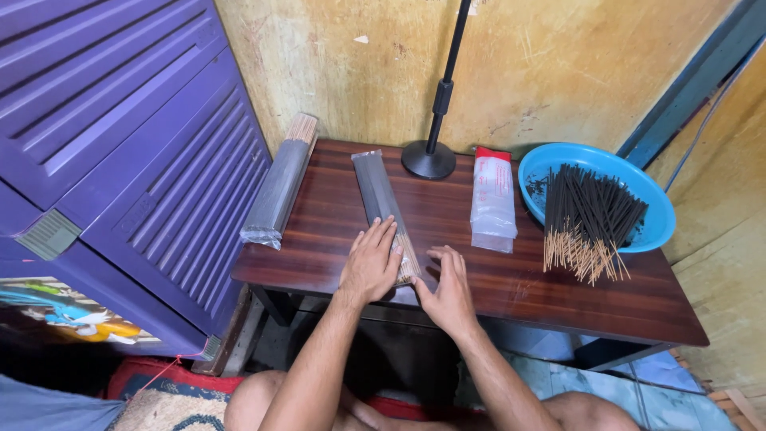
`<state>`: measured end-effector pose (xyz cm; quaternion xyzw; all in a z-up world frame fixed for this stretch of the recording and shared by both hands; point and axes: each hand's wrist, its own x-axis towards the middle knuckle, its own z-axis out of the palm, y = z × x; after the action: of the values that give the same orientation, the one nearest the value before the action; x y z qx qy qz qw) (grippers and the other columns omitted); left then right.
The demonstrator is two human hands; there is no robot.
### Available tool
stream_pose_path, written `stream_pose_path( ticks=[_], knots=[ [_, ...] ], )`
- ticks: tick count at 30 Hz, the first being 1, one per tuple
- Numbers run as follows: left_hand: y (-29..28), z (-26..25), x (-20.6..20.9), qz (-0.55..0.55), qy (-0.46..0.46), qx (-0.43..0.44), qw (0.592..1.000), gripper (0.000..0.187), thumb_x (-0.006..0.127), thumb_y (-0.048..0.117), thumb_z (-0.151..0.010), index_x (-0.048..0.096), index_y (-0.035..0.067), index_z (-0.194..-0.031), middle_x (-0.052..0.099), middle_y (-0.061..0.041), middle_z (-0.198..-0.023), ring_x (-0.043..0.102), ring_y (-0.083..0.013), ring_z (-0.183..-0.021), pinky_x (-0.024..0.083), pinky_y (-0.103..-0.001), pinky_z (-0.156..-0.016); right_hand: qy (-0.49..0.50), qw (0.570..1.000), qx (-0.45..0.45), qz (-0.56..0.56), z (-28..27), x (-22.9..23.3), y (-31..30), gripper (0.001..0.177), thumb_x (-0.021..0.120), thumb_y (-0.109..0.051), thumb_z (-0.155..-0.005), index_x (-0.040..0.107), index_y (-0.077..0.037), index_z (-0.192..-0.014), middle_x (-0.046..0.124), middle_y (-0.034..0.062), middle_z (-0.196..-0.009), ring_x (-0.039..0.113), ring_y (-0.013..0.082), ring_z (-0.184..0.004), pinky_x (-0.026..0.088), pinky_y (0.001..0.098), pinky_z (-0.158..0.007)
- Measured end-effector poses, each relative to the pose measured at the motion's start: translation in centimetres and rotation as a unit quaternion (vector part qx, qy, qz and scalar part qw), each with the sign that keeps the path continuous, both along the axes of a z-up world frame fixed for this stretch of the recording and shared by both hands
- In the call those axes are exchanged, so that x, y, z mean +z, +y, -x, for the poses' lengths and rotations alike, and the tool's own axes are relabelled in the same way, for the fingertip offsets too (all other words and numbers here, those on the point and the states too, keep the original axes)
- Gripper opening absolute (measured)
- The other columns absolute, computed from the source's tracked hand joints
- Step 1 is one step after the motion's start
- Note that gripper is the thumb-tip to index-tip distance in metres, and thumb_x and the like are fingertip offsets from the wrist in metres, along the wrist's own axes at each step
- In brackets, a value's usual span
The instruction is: The person packs bundles of incense sticks into long plastic sleeves using a wire guide to pull them through.
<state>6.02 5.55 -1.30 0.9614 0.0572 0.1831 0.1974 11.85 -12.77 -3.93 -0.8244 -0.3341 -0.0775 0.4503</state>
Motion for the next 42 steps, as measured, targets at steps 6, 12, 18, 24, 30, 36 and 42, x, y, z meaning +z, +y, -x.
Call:
stream_pose_path(
  ticks=[6,12,18,24,30,36,42],
  knots=[
    [0.0,0.0,0.0,0.003,-0.001,-0.002,1.000,0.058,0.038,0.039,-0.106,0.046,0.006,-0.154,0.040,-0.010,-0.163,0.034,-0.0321,-0.152,0.030,-0.056,-0.121,0.008,1.000,0.000,-0.010,0.1,0.5,-0.3,0.053,0.082,-0.008,-0.082,0.056,0.000,-0.128,0.058,0.0199,-0.130,0.044,0.0459,-0.142,0.037,0.0599,-0.116],
    [0.0,0.0,0.1,0.001,0.002,0.000,1.000,0.058,0.039,0.039,-0.106,0.046,0.006,-0.153,0.041,-0.010,-0.163,0.035,-0.0317,-0.152,0.030,-0.056,-0.121,0.011,1.000,0.005,-0.019,0.2,0.7,-0.4,0.051,0.080,-0.005,-0.082,0.055,0.001,-0.127,0.058,0.0201,-0.128,0.045,0.0464,-0.141,0.040,0.0597,-0.114],
    [0.0,0.0,0.0,0.003,0.009,0.001,1.000,0.058,0.037,0.039,-0.106,0.045,0.007,-0.154,0.040,-0.009,-0.164,0.033,-0.0310,-0.153,0.030,-0.055,-0.122,0.028,0.999,0.013,-0.025,0.8,1.5,-0.5,0.051,0.079,-0.002,-0.082,0.055,0.001,-0.127,0.058,0.0209,-0.128,0.044,0.0476,-0.142,0.044,0.0595,-0.111],
    [0.0,0.1,0.2,-0.002,0.012,-0.001,1.000,0.058,0.037,0.039,-0.107,0.044,0.006,-0.154,0.039,-0.010,-0.164,0.033,-0.0311,-0.153,0.029,-0.055,-0.122,0.017,1.000,0.009,-0.012,0.6,0.8,-0.3,0.053,0.081,-0.003,-0.080,0.055,-0.001,-0.126,0.059,0.0189,-0.127,0.046,0.0454,-0.142,0.045,0.0579,-0.111],
    [0.0,0.1,0.2,0.000,0.015,-0.003,1.000,0.058,0.036,0.039,-0.107,0.044,0.006,-0.155,0.038,-0.010,-0.164,0.032,-0.0317,-0.153,0.029,-0.056,-0.122,0.019,0.998,-0.006,-0.052,1.0,1.1,-0.3,0.050,0.082,-0.001,-0.079,0.058,0.000,-0.122,0.059,0.0251,-0.127,0.053,0.0492,-0.133,0.050,0.0578,-0.106],
    [0.3,-0.3,0.0,-0.011,0.023,0.003,1.000,0.058,0.038,0.039,-0.106,0.044,0.008,-0.155,0.039,-0.008,-0.164,0.033,-0.0301,-0.153,0.028,-0.057,-0.122,-0.045,0.989,-0.051,-0.132,1.6,2.6,-4.2,0.027,0.082,-0.007,-0.082,0.068,-0.005,-0.106,0.070,0.0140,-0.112,0.064,0.0381,-0.125,0.054,0.0496,-0.101],
    [-1.4,-3.6,-1.7,-0.051,-0.035,0.084,0.995,0.055,0.056,0.044,-0.096,0.062,0.010,-0.138,0.058,-0.008,-0.145,0.053,-0.0313,-0.139,0.024,-0.062,-0.121,-0.175,0.964,-0.177,-0.096,-1.8,0.1,-12.7,0.017,0.076,-0.015,-0.084,0.067,-0.019,-0.070,0.074,-0.0062,-0.089,0.070,0.0227,-0.094,0.048,0.0368,-0.083]
  ],
)
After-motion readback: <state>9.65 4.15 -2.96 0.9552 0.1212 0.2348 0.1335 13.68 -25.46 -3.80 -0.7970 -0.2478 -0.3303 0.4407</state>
